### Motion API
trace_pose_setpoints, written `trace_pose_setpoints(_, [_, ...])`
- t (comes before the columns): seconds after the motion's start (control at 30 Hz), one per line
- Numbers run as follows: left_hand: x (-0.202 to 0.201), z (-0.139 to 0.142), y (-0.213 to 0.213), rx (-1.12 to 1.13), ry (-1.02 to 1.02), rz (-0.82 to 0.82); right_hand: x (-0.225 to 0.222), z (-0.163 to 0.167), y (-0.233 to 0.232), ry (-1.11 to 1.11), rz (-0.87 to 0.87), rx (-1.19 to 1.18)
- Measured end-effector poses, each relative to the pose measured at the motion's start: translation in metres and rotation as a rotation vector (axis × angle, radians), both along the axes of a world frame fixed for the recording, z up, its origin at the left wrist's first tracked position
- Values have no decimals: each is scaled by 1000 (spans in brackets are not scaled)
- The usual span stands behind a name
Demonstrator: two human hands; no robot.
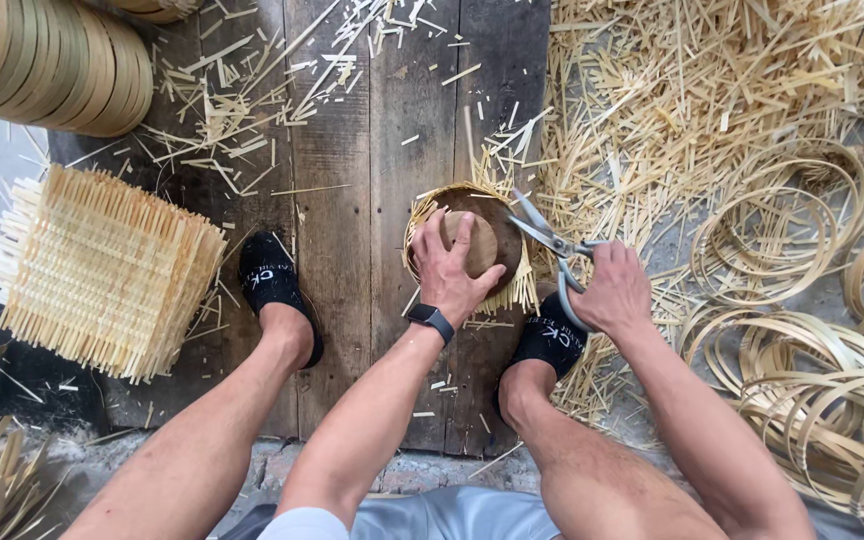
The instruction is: The person sits on the floor and works on a woven bamboo mat, cutting off excess strips with scissors and fitting a bent bamboo rim ring around the edge. They press the mat over a round wooden mold, tuck the rim into place, and set the finished shallow basket aside with other completed baskets.
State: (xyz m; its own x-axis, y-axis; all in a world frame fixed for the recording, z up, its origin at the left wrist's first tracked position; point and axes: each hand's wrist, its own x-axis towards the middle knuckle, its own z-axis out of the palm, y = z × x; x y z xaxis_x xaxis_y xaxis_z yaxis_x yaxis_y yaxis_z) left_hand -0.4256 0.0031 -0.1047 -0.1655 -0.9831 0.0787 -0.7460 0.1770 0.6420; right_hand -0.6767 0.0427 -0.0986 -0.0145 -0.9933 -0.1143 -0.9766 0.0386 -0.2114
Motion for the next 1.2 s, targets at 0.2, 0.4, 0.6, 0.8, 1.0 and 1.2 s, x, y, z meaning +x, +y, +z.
trace_pose_setpoints(0.2, [2, -6, -4, 22, -24, -45, -24, -34, -31, 186, 96, 181])
trace_pose_setpoints(0.4, [12, -4, -13, 56, -7, -165, -28, -48, -37, 138, 221, -275])
trace_pose_setpoints(0.6, [26, 3, -22, 143, -3, -296, -44, -50, -43, 238, 183, 184])
trace_pose_setpoints(0.8, [35, 4, -34, 133, 12, -436, -44, -50, -39, 200, 281, -117])
trace_pose_setpoints(1.0, [22, 18, -23, 89, -87, -282, -36, -56, -40, 180, 218, 15])
trace_pose_setpoints(1.2, [-6, 2, 4, 21, -46, 53, -38, -53, -39, 205, 267, -148])
